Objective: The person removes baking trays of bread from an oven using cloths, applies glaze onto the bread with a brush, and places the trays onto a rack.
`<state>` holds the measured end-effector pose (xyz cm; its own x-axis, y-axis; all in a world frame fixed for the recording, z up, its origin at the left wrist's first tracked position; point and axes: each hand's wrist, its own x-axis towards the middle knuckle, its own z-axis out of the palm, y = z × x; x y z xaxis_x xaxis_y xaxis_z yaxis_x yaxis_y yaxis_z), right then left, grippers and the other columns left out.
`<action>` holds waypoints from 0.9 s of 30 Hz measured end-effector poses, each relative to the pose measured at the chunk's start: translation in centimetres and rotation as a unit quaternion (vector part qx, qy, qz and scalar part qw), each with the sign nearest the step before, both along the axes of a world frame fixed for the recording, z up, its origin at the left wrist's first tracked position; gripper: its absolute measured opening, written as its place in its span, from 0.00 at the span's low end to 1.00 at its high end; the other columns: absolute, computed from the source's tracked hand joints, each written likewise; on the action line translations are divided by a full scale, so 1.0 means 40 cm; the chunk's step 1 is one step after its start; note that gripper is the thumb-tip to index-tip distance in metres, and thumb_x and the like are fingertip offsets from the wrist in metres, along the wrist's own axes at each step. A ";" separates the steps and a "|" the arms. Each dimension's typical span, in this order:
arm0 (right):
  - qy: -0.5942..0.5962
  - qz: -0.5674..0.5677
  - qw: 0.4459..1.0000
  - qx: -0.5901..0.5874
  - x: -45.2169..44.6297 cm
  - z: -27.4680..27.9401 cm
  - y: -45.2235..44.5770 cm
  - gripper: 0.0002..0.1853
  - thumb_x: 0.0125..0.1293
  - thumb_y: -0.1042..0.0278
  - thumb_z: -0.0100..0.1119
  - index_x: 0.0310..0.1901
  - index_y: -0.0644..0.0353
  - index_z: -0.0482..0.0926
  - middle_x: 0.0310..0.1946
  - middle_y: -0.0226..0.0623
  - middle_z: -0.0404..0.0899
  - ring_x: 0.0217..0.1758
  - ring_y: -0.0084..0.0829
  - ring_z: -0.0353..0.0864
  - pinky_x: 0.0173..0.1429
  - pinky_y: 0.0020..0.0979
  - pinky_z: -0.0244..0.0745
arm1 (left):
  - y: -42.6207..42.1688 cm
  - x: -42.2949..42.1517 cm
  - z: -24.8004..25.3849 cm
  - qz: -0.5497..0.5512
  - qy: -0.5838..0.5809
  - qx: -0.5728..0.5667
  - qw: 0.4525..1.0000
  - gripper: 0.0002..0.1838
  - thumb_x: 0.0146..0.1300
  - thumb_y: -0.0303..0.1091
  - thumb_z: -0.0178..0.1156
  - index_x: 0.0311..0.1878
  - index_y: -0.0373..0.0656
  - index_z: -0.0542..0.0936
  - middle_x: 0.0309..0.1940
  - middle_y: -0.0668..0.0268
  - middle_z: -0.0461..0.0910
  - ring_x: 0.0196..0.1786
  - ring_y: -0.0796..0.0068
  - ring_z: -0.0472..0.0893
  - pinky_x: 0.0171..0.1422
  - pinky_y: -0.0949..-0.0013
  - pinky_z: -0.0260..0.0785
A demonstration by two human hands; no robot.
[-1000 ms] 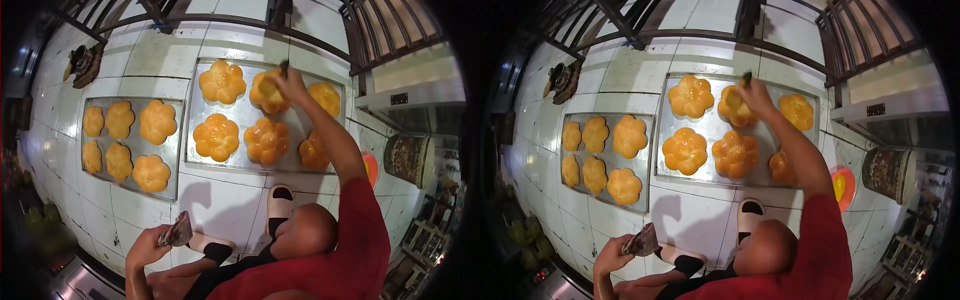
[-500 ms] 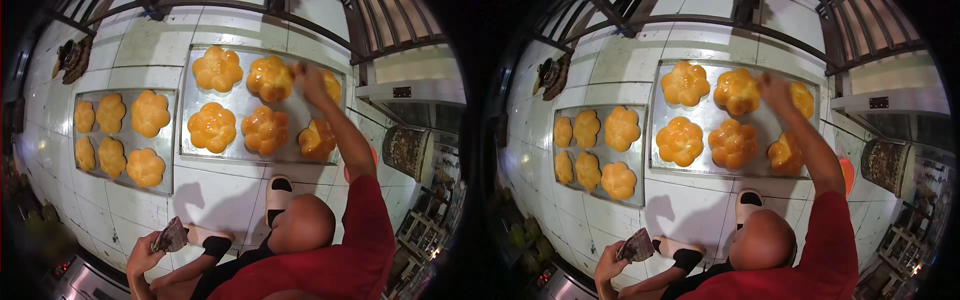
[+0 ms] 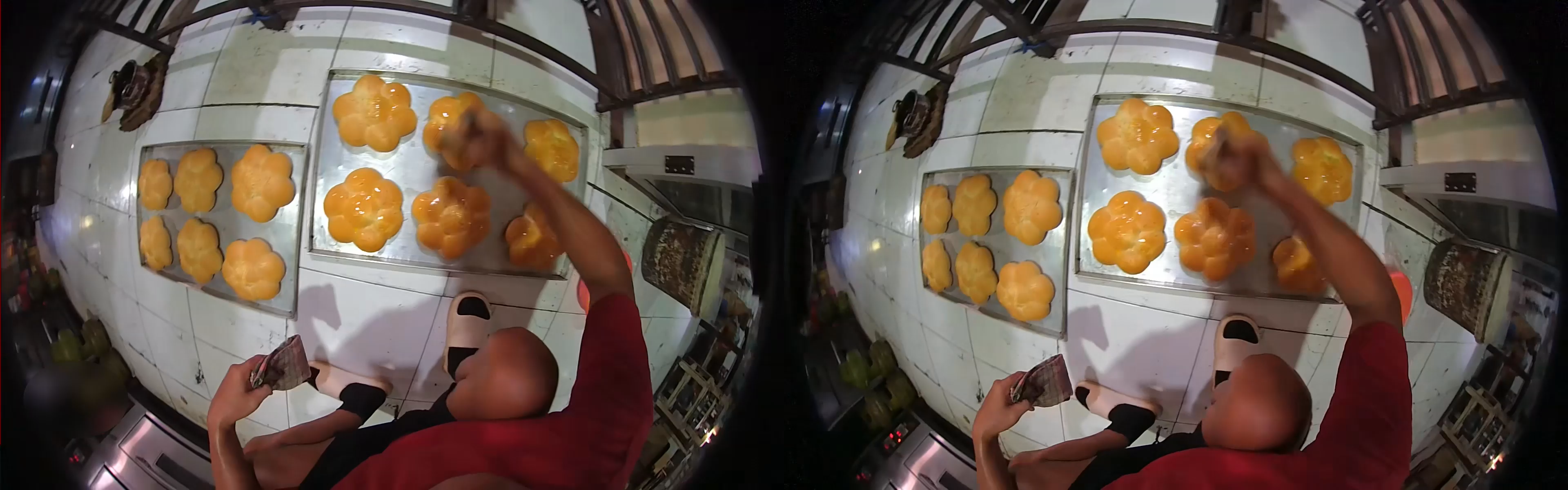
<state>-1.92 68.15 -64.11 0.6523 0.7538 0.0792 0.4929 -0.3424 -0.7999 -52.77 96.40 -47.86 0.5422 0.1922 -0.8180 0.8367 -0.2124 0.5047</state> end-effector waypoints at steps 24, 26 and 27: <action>0.068 -0.056 0.996 0.015 0.063 -0.060 0.529 0.13 0.64 0.65 0.49 0.45 0.63 0.76 0.29 0.46 0.77 0.37 0.40 0.82 0.42 0.37 0.74 | -0.006 -0.067 0.061 0.132 0.032 0.032 0.990 0.22 0.48 0.17 0.56 0.50 0.31 0.76 0.33 0.64 0.81 0.37 0.79 0.76 0.42 0.73 0.71; 0.011 -0.034 0.999 -0.017 0.077 -0.068 0.547 0.12 0.65 0.66 0.49 0.45 0.63 0.76 0.28 0.45 0.77 0.37 0.40 0.82 0.42 0.38 0.74 | -0.020 -0.078 0.053 0.125 0.021 0.011 0.992 0.22 0.48 0.16 0.53 0.50 0.31 0.75 0.33 0.65 0.80 0.36 0.79 0.77 0.42 0.74 0.71; -0.050 -0.015 0.998 -0.044 0.084 -0.055 0.561 0.12 0.65 0.66 0.49 0.45 0.62 0.76 0.27 0.44 0.76 0.37 0.41 0.82 0.42 0.38 0.74 | -0.025 -0.071 0.052 0.126 0.016 0.011 0.992 0.22 0.48 0.16 0.53 0.50 0.31 0.75 0.33 0.65 0.80 0.36 0.79 0.77 0.42 0.74 0.71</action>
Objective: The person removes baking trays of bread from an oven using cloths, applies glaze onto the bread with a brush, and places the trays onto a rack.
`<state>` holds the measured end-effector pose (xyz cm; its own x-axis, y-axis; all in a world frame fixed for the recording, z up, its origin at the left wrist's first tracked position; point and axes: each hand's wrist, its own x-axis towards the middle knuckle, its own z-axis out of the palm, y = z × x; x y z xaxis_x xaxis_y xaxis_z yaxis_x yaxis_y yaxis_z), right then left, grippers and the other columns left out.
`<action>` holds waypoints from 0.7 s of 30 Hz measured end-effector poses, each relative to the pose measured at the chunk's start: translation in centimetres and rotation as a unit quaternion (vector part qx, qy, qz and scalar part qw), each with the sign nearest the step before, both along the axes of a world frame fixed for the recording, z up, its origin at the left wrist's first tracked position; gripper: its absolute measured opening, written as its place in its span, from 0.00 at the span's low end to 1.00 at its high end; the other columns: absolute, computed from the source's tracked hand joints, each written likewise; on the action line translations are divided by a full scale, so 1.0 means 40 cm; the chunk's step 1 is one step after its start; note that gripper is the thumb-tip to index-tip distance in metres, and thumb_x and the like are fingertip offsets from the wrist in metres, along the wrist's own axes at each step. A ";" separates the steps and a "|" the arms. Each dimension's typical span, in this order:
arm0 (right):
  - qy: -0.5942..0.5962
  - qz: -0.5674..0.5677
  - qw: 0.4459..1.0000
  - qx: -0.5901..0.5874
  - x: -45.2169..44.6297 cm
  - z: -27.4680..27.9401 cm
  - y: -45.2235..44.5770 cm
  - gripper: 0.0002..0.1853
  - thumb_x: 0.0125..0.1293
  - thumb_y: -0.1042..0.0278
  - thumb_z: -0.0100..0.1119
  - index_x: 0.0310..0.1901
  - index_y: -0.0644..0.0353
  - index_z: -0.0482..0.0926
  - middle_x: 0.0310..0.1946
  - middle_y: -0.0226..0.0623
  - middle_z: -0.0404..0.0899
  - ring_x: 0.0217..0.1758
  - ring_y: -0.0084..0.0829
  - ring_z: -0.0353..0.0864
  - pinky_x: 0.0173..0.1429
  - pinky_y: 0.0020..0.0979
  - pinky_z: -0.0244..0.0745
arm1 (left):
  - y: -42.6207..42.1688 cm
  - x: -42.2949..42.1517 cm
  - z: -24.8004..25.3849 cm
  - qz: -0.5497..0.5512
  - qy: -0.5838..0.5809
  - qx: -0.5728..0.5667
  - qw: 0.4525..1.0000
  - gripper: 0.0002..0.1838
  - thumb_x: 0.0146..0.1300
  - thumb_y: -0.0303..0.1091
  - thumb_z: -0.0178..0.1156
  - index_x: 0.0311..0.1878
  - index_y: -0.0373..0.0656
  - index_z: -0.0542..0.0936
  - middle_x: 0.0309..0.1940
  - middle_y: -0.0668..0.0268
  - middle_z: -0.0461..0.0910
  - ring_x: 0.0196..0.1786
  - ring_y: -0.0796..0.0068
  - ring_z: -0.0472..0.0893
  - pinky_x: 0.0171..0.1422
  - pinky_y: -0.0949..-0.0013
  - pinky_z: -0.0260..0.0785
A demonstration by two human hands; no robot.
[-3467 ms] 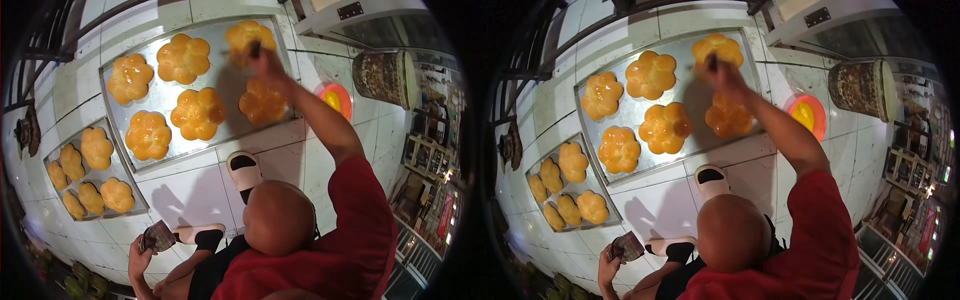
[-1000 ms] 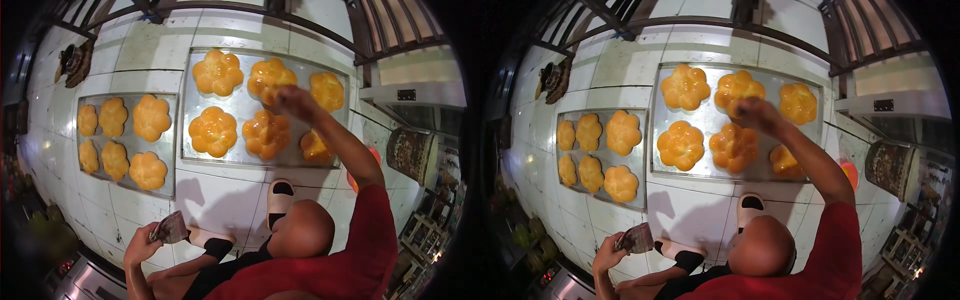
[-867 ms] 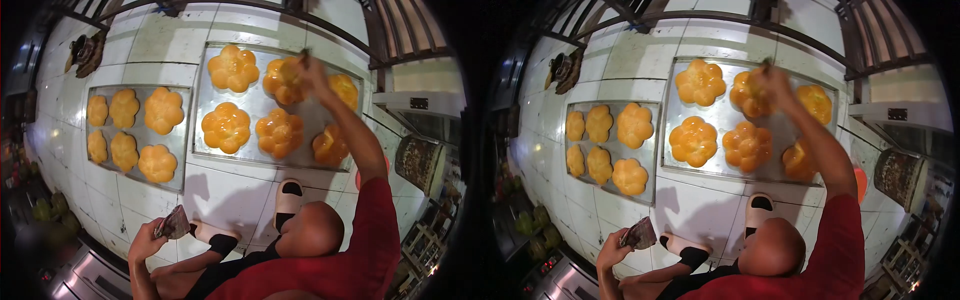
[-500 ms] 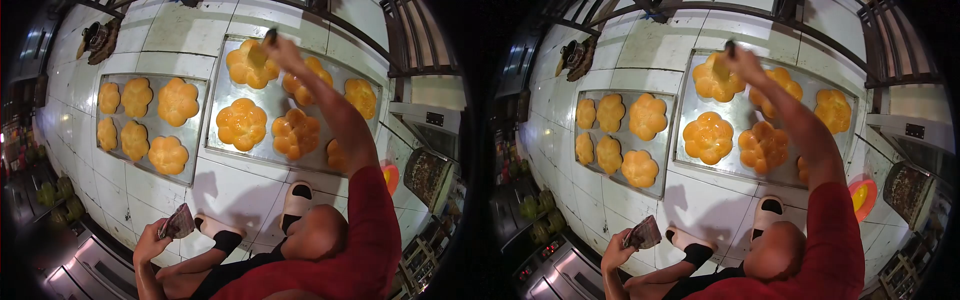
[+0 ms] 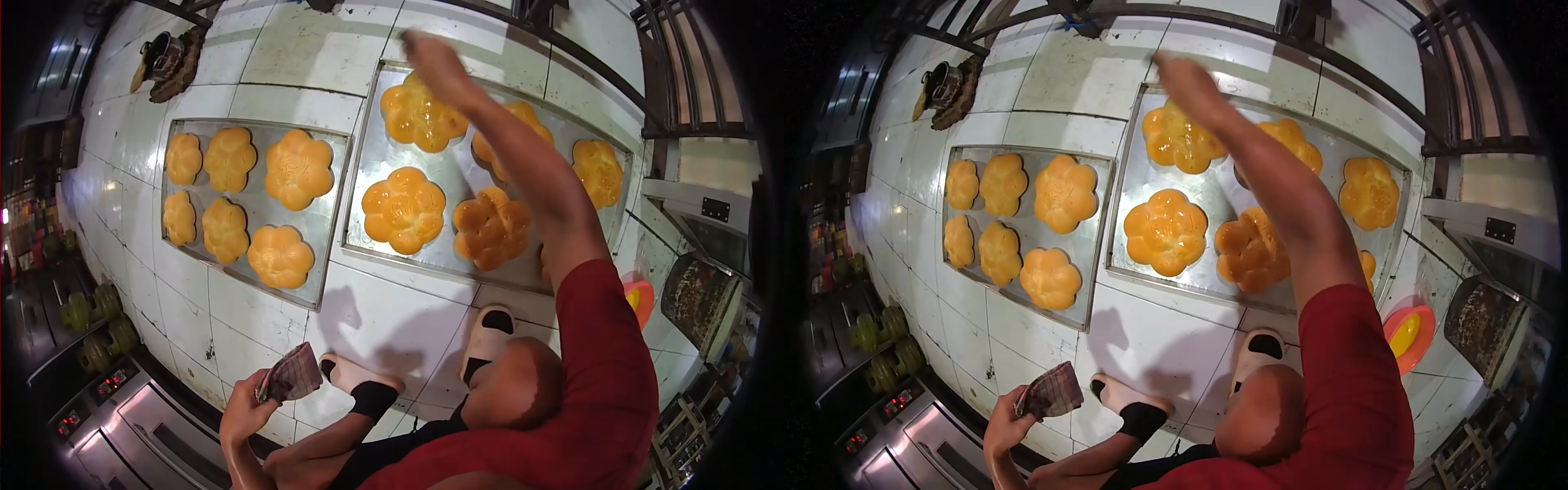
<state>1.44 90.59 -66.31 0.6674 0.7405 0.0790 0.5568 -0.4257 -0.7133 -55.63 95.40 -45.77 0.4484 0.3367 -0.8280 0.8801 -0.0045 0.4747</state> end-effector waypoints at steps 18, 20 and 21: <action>0.201 0.076 0.976 0.040 -0.109 -0.039 -0.341 0.11 0.63 0.65 0.52 0.44 0.58 0.78 0.35 0.40 0.79 0.39 0.38 0.79 0.45 0.37 0.74 | 0.017 0.046 -0.020 -0.042 -0.002 -0.003 0.999 0.22 0.48 0.16 0.54 0.51 0.30 0.76 0.35 0.63 0.81 0.37 0.77 0.78 0.43 0.72 0.73; 0.230 -0.008 0.967 0.106 -0.114 -0.050 -0.392 0.10 0.61 0.67 0.56 0.43 0.59 0.79 0.36 0.35 0.78 0.39 0.33 0.78 0.44 0.35 0.73 | 0.014 0.062 -0.018 -0.057 -0.001 0.001 0.998 0.23 0.48 0.14 0.52 0.51 0.30 0.75 0.36 0.63 0.81 0.38 0.77 0.79 0.44 0.72 0.73; 0.233 -0.010 0.967 0.106 -0.115 -0.066 -0.403 0.10 0.61 0.67 0.56 0.43 0.59 0.79 0.36 0.35 0.78 0.39 0.33 0.78 0.44 0.35 0.73 | 0.007 0.063 -0.015 -0.039 0.003 -0.010 0.999 0.23 0.48 0.14 0.52 0.51 0.30 0.75 0.36 0.63 0.81 0.38 0.77 0.79 0.43 0.72 0.74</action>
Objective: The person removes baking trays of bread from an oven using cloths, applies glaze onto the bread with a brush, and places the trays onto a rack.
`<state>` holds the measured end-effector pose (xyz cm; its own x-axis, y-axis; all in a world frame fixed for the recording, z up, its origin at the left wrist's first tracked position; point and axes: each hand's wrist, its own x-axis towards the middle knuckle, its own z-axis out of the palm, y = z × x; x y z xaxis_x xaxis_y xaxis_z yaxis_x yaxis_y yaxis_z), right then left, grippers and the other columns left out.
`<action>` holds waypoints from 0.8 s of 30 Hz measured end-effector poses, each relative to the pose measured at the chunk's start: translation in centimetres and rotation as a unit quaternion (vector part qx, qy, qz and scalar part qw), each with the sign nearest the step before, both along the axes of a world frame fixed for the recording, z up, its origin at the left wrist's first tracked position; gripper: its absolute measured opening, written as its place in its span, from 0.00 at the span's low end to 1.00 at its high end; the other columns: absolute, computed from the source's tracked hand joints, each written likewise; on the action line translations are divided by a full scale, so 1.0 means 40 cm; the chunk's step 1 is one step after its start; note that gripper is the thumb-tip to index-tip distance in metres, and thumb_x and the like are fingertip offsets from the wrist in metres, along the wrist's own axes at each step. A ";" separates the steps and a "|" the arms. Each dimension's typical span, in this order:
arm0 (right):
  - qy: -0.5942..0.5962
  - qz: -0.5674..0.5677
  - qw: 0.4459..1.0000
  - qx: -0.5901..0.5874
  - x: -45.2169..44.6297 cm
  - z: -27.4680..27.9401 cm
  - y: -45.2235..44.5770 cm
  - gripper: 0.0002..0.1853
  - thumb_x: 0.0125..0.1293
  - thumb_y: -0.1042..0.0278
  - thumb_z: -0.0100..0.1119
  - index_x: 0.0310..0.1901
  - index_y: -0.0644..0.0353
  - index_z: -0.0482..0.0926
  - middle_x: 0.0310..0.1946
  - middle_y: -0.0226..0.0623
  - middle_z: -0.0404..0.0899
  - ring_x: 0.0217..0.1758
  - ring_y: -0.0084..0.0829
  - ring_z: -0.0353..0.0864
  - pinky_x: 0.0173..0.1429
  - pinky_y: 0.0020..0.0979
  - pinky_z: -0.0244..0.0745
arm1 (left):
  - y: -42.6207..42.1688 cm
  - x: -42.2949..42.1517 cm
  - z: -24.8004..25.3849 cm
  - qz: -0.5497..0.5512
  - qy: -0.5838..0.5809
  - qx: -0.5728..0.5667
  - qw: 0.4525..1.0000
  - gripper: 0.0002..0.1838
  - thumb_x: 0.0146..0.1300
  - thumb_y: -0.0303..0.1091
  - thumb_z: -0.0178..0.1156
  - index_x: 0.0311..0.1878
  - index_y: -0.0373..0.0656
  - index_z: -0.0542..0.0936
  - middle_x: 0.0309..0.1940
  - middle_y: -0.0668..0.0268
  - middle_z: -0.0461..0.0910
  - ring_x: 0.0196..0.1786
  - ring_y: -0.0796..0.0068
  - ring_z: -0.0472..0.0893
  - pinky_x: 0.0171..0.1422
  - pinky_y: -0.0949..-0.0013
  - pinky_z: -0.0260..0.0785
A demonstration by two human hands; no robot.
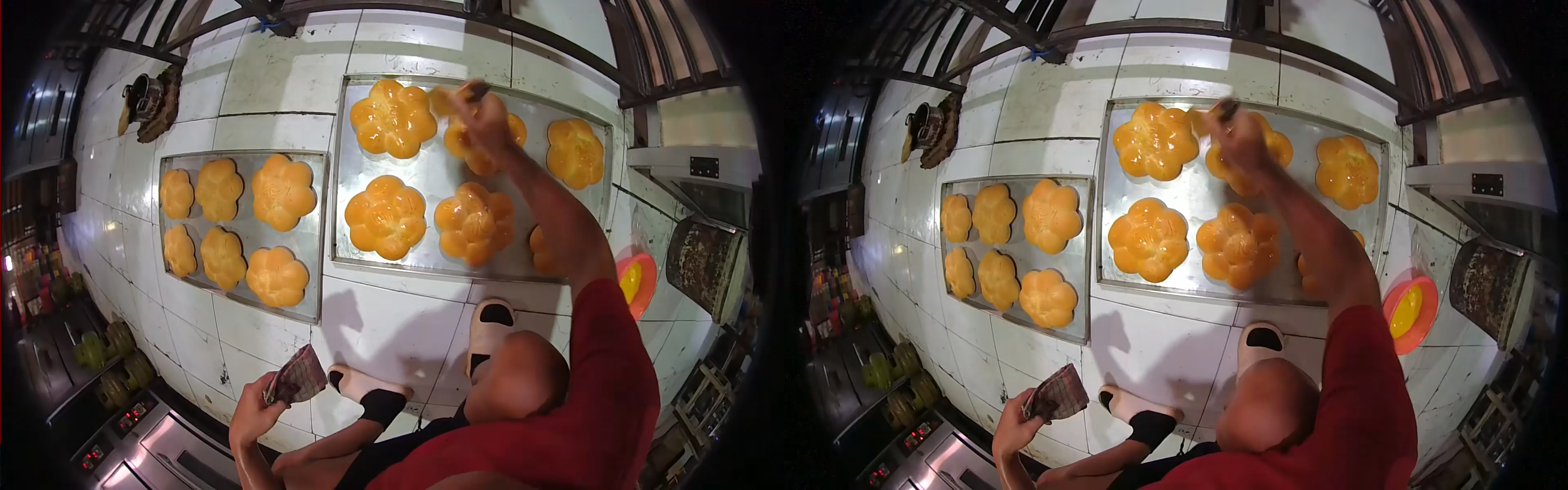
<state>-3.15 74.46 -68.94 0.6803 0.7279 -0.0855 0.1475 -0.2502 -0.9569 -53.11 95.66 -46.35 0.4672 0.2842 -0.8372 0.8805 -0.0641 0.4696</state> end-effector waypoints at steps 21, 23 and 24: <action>-0.231 -0.645 0.688 -0.237 -0.409 0.127 -1.316 0.14 0.65 0.62 0.60 0.42 0.64 0.72 0.35 0.40 0.77 0.38 0.29 0.76 0.44 0.32 0.73 | 0.224 0.005 -0.197 -0.221 -0.007 0.106 0.969 0.14 0.57 0.27 0.54 0.47 0.37 0.74 0.22 0.67 0.73 0.16 0.79 0.67 0.20 0.71 0.61; -0.246 -0.639 0.667 -0.294 -0.443 0.068 -1.401 0.18 0.63 0.58 0.61 0.43 0.65 0.72 0.32 0.44 0.79 0.35 0.34 0.79 0.42 0.36 0.74 | 0.271 0.039 -0.224 -0.199 0.035 0.109 0.973 0.15 0.56 0.27 0.53 0.48 0.37 0.74 0.22 0.65 0.75 0.18 0.76 0.70 0.22 0.68 0.64; -0.260 -0.618 0.670 -0.319 -0.462 0.036 -1.410 0.18 0.64 0.59 0.61 0.45 0.66 0.71 0.36 0.45 0.77 0.40 0.35 0.78 0.46 0.37 0.73 | 0.309 0.039 -0.228 -0.174 0.087 0.116 0.974 0.17 0.54 0.27 0.53 0.48 0.36 0.75 0.23 0.62 0.76 0.19 0.73 0.74 0.24 0.65 0.66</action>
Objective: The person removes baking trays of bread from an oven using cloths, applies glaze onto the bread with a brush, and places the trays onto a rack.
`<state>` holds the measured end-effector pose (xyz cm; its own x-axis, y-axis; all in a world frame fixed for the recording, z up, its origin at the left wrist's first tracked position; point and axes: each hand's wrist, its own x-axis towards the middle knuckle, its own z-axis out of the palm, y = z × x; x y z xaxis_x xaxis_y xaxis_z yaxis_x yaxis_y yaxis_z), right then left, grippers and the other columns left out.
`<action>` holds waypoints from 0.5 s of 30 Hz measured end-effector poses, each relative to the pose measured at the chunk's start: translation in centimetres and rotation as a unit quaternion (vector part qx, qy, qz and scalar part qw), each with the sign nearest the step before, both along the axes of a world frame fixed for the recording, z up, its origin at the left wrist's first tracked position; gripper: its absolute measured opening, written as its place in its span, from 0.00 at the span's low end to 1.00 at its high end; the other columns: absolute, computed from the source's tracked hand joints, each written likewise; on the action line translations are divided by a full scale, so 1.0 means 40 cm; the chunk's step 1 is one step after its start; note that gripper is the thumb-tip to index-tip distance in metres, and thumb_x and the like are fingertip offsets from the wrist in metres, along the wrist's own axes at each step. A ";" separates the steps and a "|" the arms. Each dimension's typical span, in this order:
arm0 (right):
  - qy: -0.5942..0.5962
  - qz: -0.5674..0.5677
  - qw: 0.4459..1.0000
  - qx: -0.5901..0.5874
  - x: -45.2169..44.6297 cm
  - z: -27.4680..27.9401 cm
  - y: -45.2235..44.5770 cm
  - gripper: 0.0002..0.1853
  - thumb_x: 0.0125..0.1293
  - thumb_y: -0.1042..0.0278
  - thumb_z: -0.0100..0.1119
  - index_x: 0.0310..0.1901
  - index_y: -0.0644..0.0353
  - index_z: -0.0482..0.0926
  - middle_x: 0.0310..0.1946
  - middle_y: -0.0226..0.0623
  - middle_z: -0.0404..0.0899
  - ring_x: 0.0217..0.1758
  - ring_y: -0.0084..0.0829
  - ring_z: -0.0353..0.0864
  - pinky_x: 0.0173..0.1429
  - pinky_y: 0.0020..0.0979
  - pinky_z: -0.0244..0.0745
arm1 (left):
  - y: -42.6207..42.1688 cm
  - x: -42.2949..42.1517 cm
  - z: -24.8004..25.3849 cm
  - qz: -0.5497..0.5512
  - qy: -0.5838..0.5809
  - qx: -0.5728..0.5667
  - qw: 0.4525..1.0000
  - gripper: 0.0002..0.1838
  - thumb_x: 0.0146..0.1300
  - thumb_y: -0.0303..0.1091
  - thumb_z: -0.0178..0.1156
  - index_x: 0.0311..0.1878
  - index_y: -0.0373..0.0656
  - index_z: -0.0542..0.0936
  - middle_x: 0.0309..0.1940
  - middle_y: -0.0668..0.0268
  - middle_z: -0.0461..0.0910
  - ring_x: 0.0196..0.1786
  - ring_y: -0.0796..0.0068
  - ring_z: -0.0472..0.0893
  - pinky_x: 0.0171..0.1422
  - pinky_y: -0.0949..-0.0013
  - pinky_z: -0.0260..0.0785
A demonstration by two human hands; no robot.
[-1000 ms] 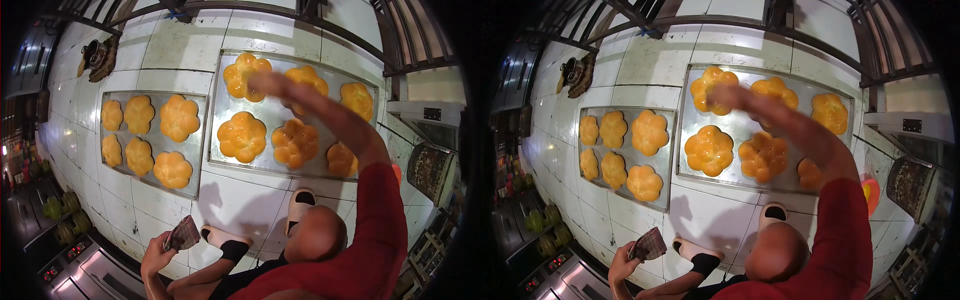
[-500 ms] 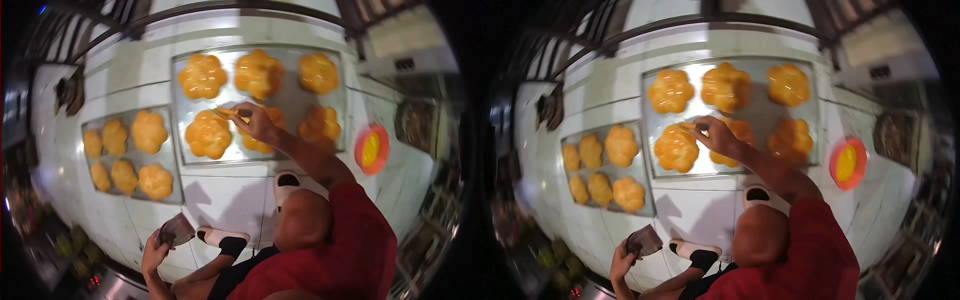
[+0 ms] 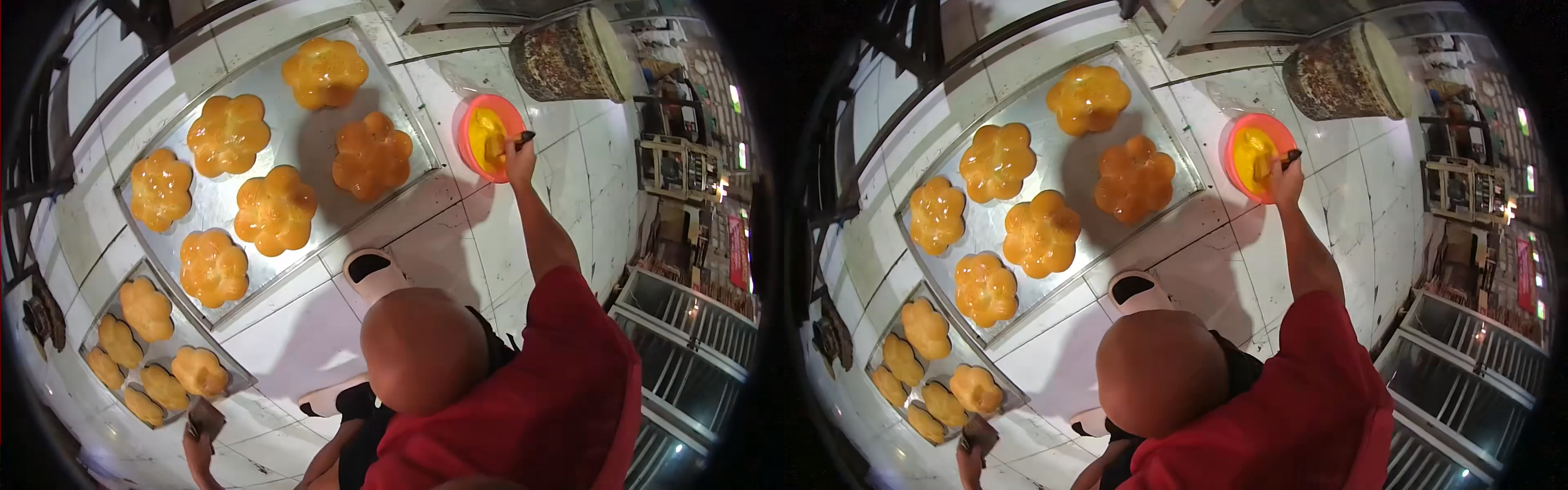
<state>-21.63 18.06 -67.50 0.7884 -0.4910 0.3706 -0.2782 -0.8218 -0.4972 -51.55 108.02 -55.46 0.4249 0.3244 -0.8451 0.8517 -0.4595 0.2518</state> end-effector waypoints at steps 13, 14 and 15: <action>0.236 0.114 0.964 0.034 0.041 0.084 0.069 0.24 0.69 0.52 0.55 0.49 0.70 0.74 0.42 0.54 0.78 0.41 0.48 0.78 0.49 0.39 0.75 | -0.103 -0.397 -0.329 0.152 0.103 0.112 0.977 0.14 0.56 0.43 0.57 0.26 0.40 0.77 0.15 0.63 0.73 0.23 0.61 0.78 0.29 0.59 0.72; 0.220 0.106 0.969 0.019 0.068 0.110 0.061 0.24 0.69 0.51 0.55 0.47 0.70 0.74 0.41 0.54 0.79 0.41 0.46 0.79 0.48 0.38 0.75 | -0.110 -0.428 -0.428 0.247 0.027 0.083 0.965 0.17 0.64 0.45 0.51 0.24 0.44 0.74 0.12 0.68 0.67 0.18 0.71 0.71 0.19 0.64 0.61; 0.206 0.093 0.974 0.005 0.100 0.129 0.052 0.24 0.68 0.50 0.55 0.45 0.71 0.75 0.41 0.53 0.79 0.40 0.45 0.79 0.47 0.37 0.75 | -0.127 -0.436 -0.495 0.475 -0.054 -0.133 0.868 0.22 0.68 0.48 0.45 0.22 0.46 0.73 0.13 0.70 0.68 0.15 0.75 0.69 0.16 0.64 0.53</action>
<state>-17.62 20.13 -62.36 0.9447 -0.3279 0.0002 -0.3027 -0.8725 -0.3836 -68.97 102.95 -75.26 0.1546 0.3715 -0.9155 0.7793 0.5236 0.3442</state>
